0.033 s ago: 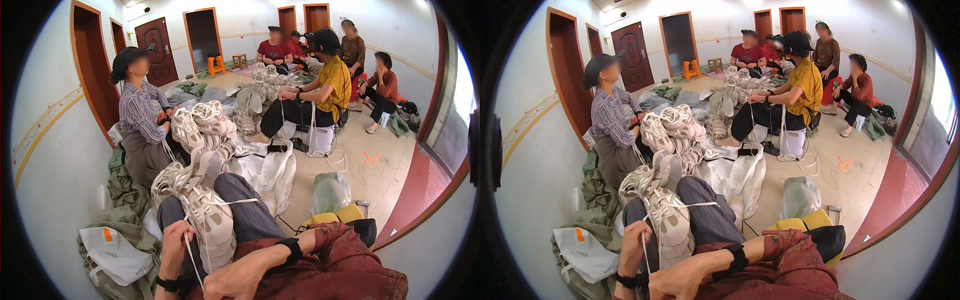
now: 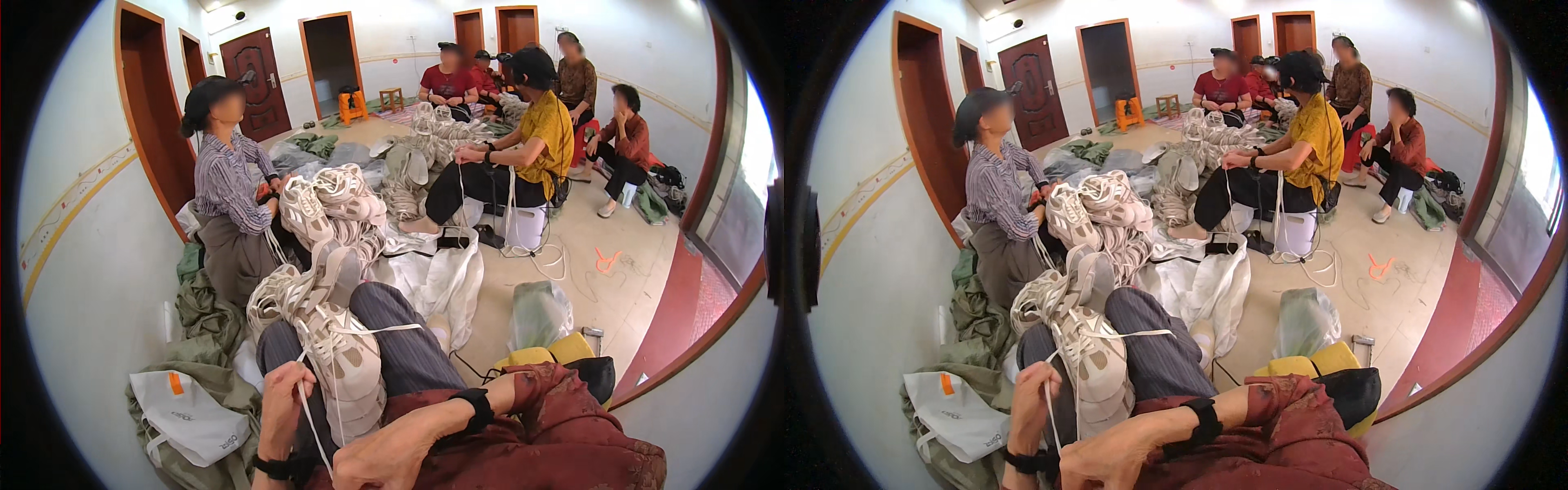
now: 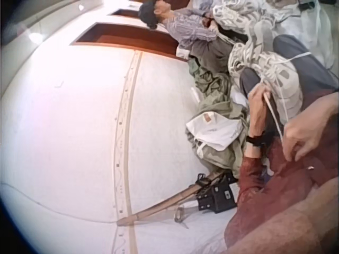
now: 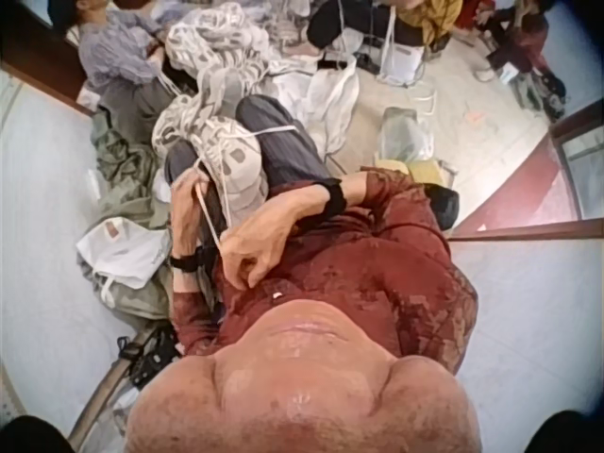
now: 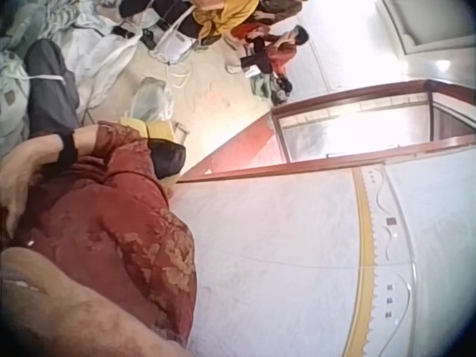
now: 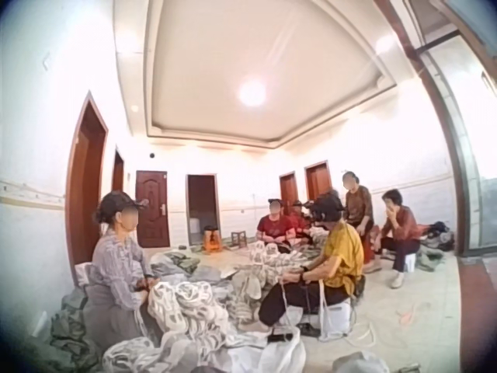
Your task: Lacing several pairs of white sneakers while sitting with a group.
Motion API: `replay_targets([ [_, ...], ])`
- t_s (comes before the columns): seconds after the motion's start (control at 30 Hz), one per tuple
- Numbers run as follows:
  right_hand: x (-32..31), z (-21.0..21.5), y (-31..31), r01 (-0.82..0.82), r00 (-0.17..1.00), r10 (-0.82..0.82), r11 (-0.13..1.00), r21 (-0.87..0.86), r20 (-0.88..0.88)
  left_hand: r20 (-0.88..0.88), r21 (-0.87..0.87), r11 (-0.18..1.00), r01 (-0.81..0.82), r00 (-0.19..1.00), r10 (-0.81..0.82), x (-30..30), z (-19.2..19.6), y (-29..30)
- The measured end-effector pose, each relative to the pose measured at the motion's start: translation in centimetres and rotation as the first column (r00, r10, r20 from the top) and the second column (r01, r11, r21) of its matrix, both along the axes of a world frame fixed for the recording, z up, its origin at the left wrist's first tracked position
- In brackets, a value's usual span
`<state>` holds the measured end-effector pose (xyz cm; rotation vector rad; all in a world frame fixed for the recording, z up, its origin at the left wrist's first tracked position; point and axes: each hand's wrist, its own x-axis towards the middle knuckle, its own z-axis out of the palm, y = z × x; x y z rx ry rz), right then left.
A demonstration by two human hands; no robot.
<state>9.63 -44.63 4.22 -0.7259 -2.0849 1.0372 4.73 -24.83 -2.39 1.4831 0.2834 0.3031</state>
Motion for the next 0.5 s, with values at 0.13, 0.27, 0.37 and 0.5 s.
replay_targets([
  [0.13, 0.2, 0.2, 0.1, -0.036, 0.999, 0.035, 0.998, -0.054, -0.033, 0.101, -0.014, 0.998, -0.068, 0.992, 0.069, -2.8, 2.9, -0.5],
  [0.27, 0.3, -1.0, 0.5, -0.095, 0.993, 0.096, 0.995, 0.016, -0.068, 0.174, -0.059, 0.994, -0.094, 0.979, 0.103, -5.8, 4.4, -1.1],
  [0.37, 0.6, -0.8, 0.2, -0.082, 0.997, 0.082, 0.995, -0.060, -0.010, 0.336, -0.032, 0.996, -0.080, 0.938, 0.086, -9.4, 6.3, -1.5],
  [0.5, 1.4, -0.7, 0.0, -0.048, 0.999, 0.047, 0.995, -0.088, -0.003, 0.469, -0.043, 0.992, -0.122, 0.874, 0.128, -10.1, 7.6, -1.1],
])
